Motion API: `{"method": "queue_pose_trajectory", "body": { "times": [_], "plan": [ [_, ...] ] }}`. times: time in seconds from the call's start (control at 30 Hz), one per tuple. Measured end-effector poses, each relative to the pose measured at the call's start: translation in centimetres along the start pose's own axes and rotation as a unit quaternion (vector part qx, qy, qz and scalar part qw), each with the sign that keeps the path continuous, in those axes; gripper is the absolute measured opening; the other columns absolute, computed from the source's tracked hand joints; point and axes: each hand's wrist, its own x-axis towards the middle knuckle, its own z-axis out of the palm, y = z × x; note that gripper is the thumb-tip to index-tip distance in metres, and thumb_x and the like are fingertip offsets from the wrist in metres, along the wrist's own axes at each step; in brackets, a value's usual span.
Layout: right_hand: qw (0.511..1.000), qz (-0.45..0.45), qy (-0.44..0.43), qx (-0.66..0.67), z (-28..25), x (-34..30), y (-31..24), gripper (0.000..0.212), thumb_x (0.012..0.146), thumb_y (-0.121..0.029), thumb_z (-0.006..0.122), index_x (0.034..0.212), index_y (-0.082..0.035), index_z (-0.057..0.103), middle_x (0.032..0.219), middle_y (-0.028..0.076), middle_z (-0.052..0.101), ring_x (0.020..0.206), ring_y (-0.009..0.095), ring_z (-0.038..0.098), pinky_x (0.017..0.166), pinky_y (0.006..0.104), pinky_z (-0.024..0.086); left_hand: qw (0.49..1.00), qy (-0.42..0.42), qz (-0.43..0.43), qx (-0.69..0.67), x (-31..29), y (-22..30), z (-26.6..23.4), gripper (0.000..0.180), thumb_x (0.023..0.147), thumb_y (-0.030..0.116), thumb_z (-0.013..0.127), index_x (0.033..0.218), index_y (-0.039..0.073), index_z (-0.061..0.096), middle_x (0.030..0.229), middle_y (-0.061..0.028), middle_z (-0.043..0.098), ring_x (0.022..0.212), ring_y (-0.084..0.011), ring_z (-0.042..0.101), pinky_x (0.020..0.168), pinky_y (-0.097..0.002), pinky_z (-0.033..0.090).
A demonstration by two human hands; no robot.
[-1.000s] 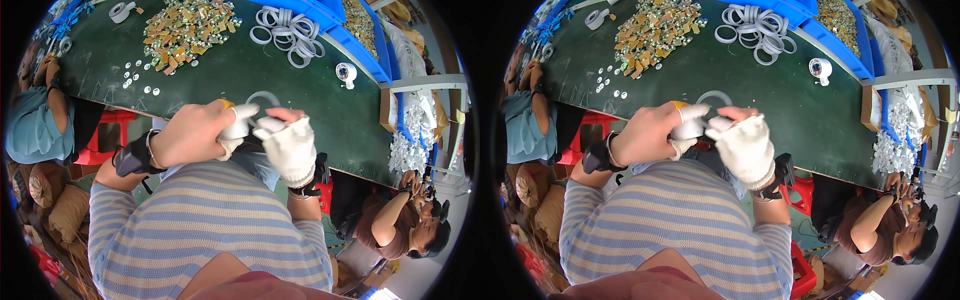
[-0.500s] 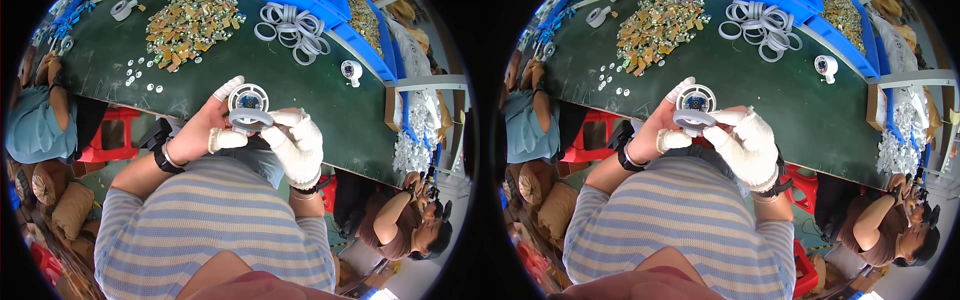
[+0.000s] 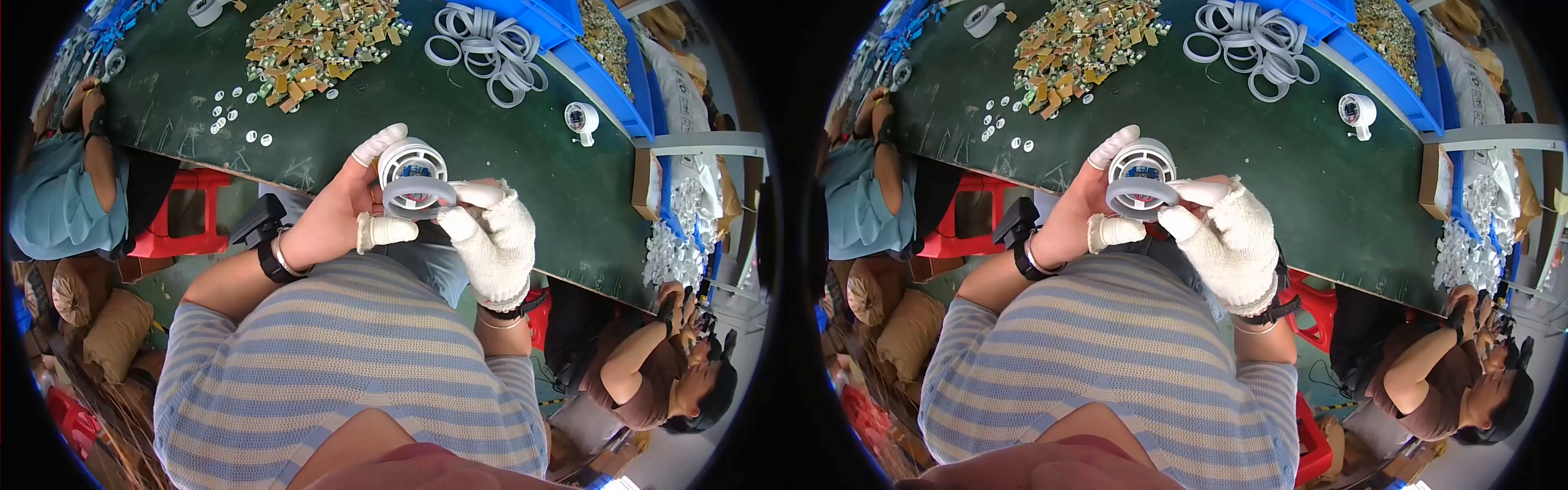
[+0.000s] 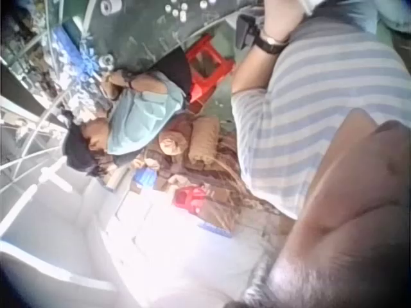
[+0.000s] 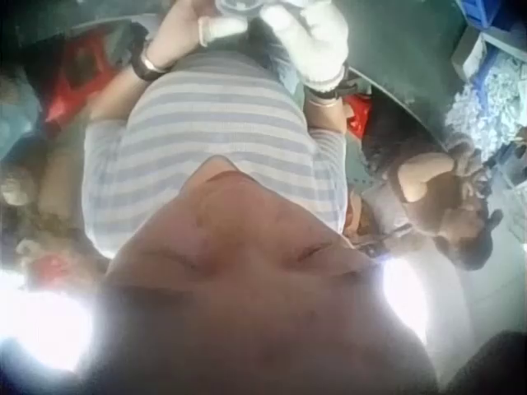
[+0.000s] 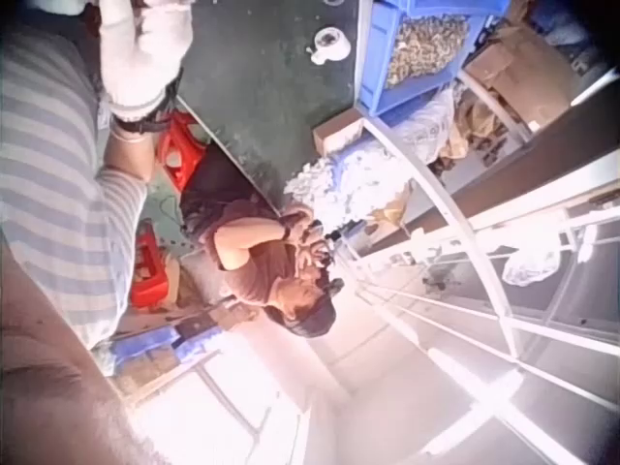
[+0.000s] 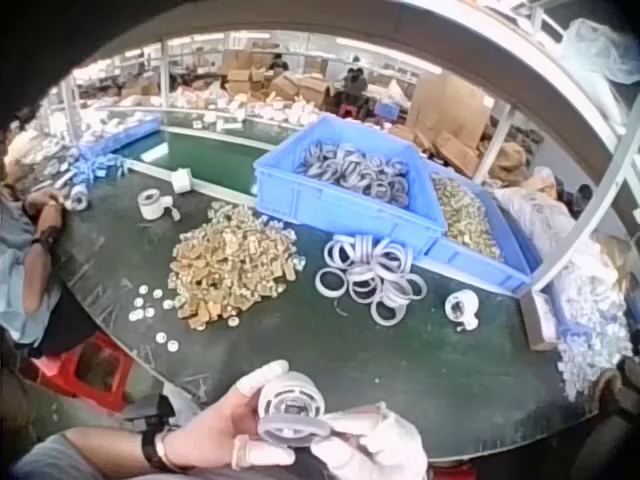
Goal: The person assembles electronic components by picking up a white housing, inserting a circuit board, and fitting a grey ring onto the assembly. They repeat this process multiple times before reaching into a blue bin to gather more rings.
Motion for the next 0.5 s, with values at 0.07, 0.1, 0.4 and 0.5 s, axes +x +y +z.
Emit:
{"method": "queue_pose_trajectory", "body": {
  "times": [0.07, 0.1, 0.4, 0.5],
  "plan": [
    [0.999, -0.015, -0.003, -0.043, 0.0, 0.0, 0.1, 0.026, 0.092, -0.016, 0.08, 0.115, -0.004, 0.073, 0.098, 0.01, 0.072, 0.086, 0.02, 0.069, 0.079, 0.0328, 0.054, 1.0, 0.011, -0.01, 0.005, -0.1, 0.2, 0.0, 0.109, 0.083, -0.011, 0.082, 0.168, 0.017, 0.018, 0.157, -0.008, 0.045, 0.136, -0.0208, 0.057, 0.112, -0.0394, 0.051],
    [0.996, -0.031, -0.008, -0.086, 0.0, 0.1, 0.2, 0.03, 0.091, -0.016, 0.081, 0.117, -0.003, 0.071, 0.102, 0.01, 0.072, 0.087, 0.018, 0.067, 0.08, 0.0319, 0.054, 0.999, 0.024, -0.019, 0.01, -0.1, 0.3, -0.1, 0.106, 0.084, -0.011, 0.082, 0.167, 0.016, 0.022, 0.155, -0.0078, 0.049, 0.136, -0.0198, 0.056, 0.113, -0.0386, 0.05],
    [0.965, -0.155, -0.03, -0.209, 1.8, 2.3, 1.4, 0.058, 0.078, -0.034, 0.087, 0.123, -0.004, 0.066, 0.11, 0.017, 0.067, 0.097, 0.035, 0.065, 0.085, 0.0432, 0.053, 0.978, -0.073, 0.02, 0.196, -0.2, -1.1, -0.2, 0.077, 0.087, 0.002, 0.085, 0.153, 0.009, 0.047, 0.145, -0.0057, 0.059, 0.131, -0.0195, 0.06, 0.11, -0.0379, 0.048],
    [0.961, -0.163, -0.027, -0.224, 2.2, 2.2, 1.7, 0.053, 0.075, -0.03, 0.09, 0.117, -0.006, 0.068, 0.105, 0.015, 0.068, 0.093, 0.034, 0.066, 0.08, 0.0431, 0.054, 0.96, -0.095, 0.051, 0.26, 0.1, -0.4, -0.7, 0.075, 0.087, 0.003, 0.085, 0.152, 0.009, 0.048, 0.143, -0.0055, 0.06, 0.128, -0.0187, 0.061, 0.108, -0.0363, 0.049]
  ]
}}
